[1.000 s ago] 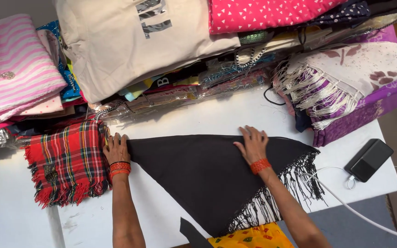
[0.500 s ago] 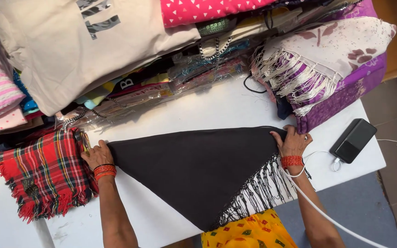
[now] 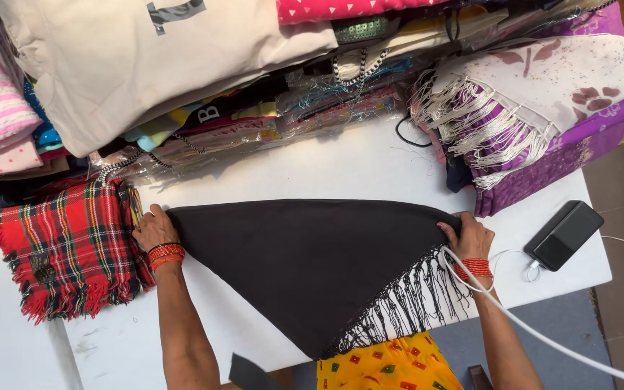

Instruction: The person folds a red plaid scarf on a white table, smoothing it out before stacking it. They then unfold and fold a black scarf with fringes, arranging it neatly on the table.

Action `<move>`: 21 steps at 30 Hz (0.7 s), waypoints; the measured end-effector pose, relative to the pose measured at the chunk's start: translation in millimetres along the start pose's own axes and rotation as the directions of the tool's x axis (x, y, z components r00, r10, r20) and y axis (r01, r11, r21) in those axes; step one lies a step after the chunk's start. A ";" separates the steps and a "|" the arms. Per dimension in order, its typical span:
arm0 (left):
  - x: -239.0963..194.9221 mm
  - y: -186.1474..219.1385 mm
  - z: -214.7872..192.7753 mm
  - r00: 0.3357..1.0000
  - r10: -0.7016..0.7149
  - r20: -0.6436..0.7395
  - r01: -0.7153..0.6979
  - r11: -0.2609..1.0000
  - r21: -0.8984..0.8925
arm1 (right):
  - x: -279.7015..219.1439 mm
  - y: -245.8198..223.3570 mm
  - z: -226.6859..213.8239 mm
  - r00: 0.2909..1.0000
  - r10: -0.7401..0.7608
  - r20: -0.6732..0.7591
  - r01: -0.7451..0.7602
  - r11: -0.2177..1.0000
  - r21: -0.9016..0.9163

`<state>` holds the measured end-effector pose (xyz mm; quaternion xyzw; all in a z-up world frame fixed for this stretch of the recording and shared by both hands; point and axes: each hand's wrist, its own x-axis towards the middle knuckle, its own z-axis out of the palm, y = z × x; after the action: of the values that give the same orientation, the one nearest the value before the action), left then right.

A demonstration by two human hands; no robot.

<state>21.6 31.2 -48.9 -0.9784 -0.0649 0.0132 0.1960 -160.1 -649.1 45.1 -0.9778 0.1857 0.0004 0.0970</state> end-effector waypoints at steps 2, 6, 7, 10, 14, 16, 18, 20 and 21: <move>1.6 -2.3 -3.7 0.997 -0.016 0.075 0.020 0.998 -0.054 | -4.2 19.6 15.3 0.979 0.063 0.195 -0.096 0.982 0.165; -3.4 -0.7 -17.0 0.999 -0.016 0.048 0.021 0.996 -0.086 | -3.6 -24.0 -17.6 0.999 0.000 0.040 -0.008 0.982 0.189; -6.1 -0.3 -23.6 0.998 -0.017 0.060 0.024 0.993 -0.119 | -2.0 -22.0 -11.6 1.000 -0.014 0.009 0.012 0.986 0.164; -11.1 -2.7 -34.5 0.999 -0.035 0.037 0.041 0.985 -0.168 | 14.9 -21.1 1.5 0.994 -0.105 -0.025 0.107 0.990 0.096; -14.9 -7.2 -35.3 0.999 -0.045 -0.002 0.044 0.988 -0.148 | 50.2 -19.6 31.9 0.979 -0.201 -0.033 0.193 0.967 -0.166; -14.3 -9.0 -39.3 0.997 -0.073 0.025 0.076 0.988 -0.135 | 69.1 -27.4 31.5 0.979 -0.200 -0.022 0.193 0.963 -0.190; -12.0 -11.3 -40.1 0.994 -0.103 0.048 0.108 0.987 -0.120 | 87.8 -34.6 30.4 0.980 -0.200 -0.015 0.193 0.958 -0.211; -11.8 -13.9 -36.3 0.995 -0.088 0.039 0.091 0.992 -0.090 | 103.8 -39.4 29.9 0.980 -0.196 0.025 0.194 0.928 -0.318; -10.8 -14.8 -31.8 0.995 -0.090 0.039 0.093 0.992 -0.085 | 112.7 -38.9 33.9 0.980 -0.197 0.027 0.196 0.929 -0.313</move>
<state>10.8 31.1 -13.9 -0.9816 -0.1134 0.0185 0.1527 -39.9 -648.1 15.1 -0.9944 0.0848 0.0176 -0.0609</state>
